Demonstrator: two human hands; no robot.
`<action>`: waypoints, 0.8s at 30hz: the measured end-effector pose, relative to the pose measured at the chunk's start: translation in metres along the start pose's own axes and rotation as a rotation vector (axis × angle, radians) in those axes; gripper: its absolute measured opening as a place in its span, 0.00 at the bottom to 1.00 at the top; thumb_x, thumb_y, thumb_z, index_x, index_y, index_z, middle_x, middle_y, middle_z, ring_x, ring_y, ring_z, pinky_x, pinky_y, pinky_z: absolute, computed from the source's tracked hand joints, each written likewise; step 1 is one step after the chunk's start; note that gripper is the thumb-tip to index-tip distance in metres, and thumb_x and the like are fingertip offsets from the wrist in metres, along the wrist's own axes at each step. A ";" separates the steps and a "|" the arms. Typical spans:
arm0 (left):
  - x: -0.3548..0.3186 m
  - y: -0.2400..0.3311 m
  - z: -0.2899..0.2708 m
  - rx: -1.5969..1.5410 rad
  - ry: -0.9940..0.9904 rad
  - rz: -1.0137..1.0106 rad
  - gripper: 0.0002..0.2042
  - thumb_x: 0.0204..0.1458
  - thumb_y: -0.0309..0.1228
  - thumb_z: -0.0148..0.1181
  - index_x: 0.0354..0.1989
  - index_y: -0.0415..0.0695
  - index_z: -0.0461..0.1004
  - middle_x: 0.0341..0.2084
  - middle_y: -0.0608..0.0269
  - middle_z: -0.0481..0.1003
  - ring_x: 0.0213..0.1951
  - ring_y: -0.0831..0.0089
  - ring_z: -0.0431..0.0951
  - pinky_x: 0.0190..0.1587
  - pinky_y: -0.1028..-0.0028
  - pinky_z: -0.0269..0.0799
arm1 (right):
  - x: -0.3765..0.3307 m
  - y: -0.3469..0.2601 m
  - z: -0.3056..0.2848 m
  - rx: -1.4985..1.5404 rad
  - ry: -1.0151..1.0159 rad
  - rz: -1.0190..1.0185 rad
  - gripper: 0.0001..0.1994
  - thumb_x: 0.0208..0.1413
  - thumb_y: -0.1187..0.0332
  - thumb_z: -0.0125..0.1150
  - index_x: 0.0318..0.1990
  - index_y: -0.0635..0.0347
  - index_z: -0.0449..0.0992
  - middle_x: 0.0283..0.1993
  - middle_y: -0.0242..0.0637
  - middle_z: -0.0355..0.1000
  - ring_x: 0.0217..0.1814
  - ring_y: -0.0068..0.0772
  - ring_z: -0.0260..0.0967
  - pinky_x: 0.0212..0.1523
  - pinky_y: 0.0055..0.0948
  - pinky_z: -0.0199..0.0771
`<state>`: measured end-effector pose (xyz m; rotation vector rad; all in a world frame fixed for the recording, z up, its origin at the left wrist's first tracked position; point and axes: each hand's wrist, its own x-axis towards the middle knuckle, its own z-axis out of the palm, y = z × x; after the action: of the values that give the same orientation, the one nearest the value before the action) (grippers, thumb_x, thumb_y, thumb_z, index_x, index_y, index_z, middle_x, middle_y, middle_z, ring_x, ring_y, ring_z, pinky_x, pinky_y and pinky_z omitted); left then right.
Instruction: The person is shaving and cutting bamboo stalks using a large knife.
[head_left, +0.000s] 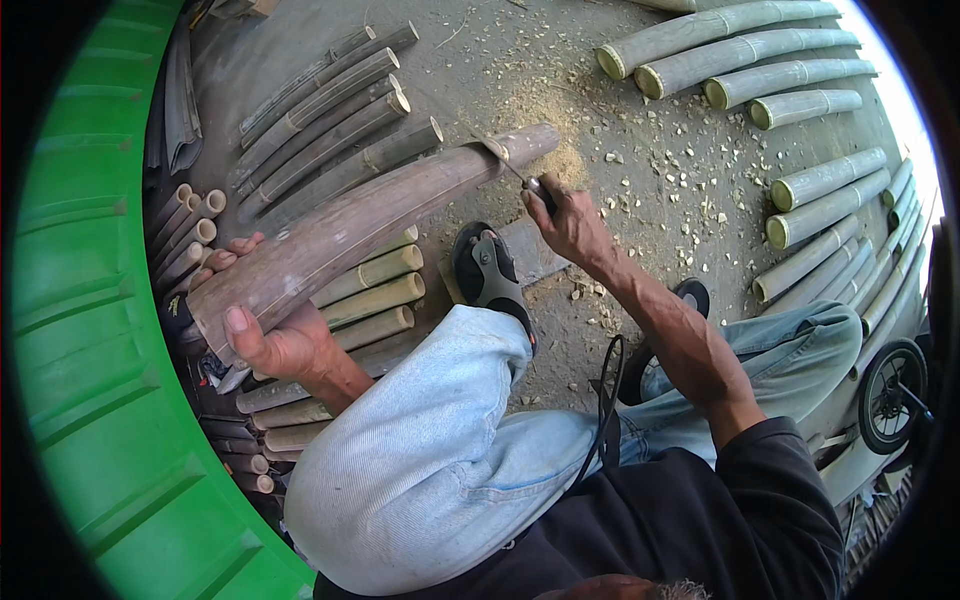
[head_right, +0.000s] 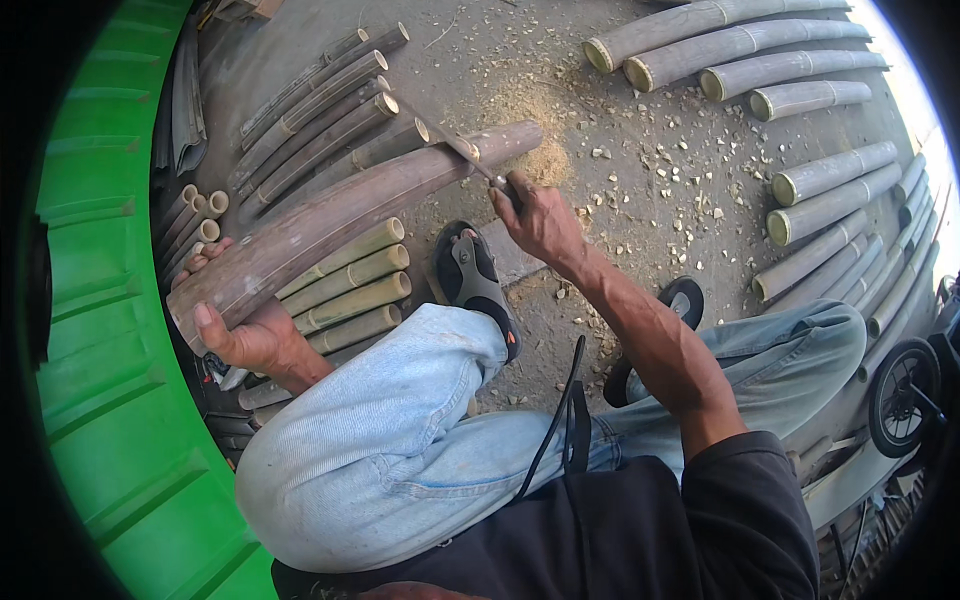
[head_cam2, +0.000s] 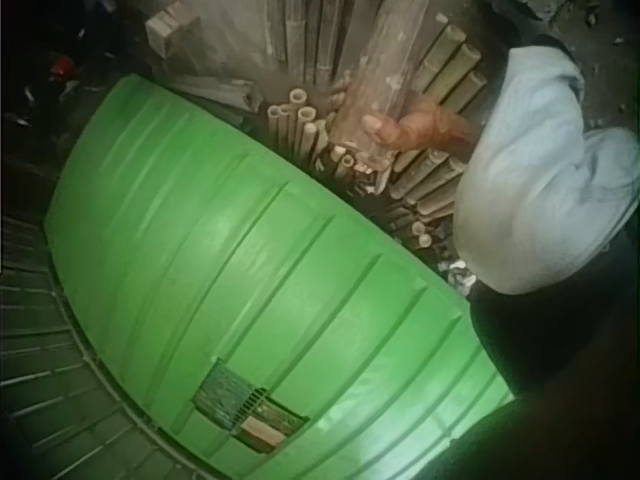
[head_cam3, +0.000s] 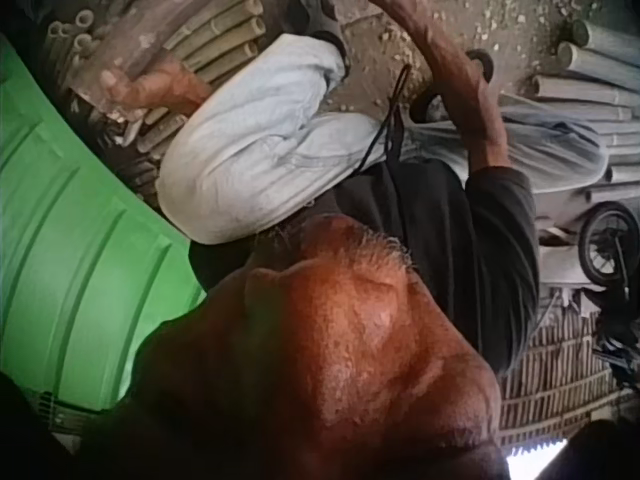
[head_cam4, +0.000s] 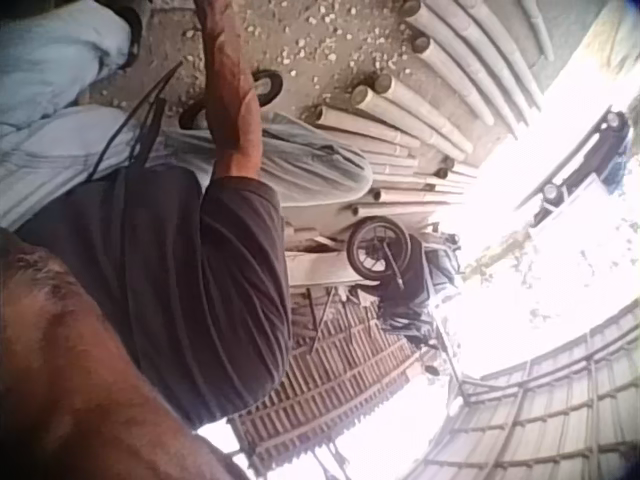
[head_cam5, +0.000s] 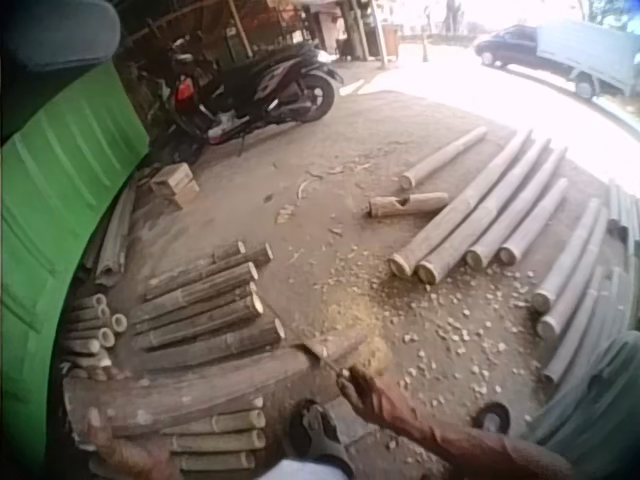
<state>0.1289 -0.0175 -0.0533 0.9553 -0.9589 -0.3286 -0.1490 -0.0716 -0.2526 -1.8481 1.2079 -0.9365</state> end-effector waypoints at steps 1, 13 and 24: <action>0.001 -0.005 0.002 -0.031 -0.037 0.018 0.29 0.46 0.46 0.64 0.53 0.44 0.65 0.43 0.59 0.69 0.50 0.59 0.72 0.61 0.53 0.67 | 0.007 0.012 -0.002 -0.021 0.023 0.177 0.14 0.65 0.62 0.58 0.38 0.66 0.72 0.23 0.53 0.73 0.25 0.58 0.75 0.26 0.47 0.71; 0.008 -0.011 -0.023 -0.124 -0.218 0.033 0.31 0.43 0.46 0.66 0.55 0.47 0.66 0.42 0.61 0.68 0.49 0.58 0.72 0.62 0.51 0.65 | 0.004 0.011 -0.011 -0.009 0.004 0.200 0.15 0.65 0.61 0.59 0.37 0.68 0.74 0.23 0.56 0.72 0.23 0.53 0.74 0.26 0.46 0.70; 0.011 -0.009 -0.034 -0.256 -0.437 0.045 0.31 0.42 0.44 0.69 0.56 0.48 0.65 0.42 0.63 0.66 0.50 0.60 0.71 0.62 0.50 0.64 | 0.000 -0.005 -0.024 0.030 -0.080 0.106 0.14 0.66 0.62 0.58 0.39 0.68 0.76 0.22 0.52 0.71 0.21 0.46 0.71 0.26 0.43 0.69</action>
<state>0.1642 -0.0108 -0.0625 0.6358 -1.2978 -0.6234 -0.1678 -0.0750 -0.2370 -1.7632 1.2241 -0.8098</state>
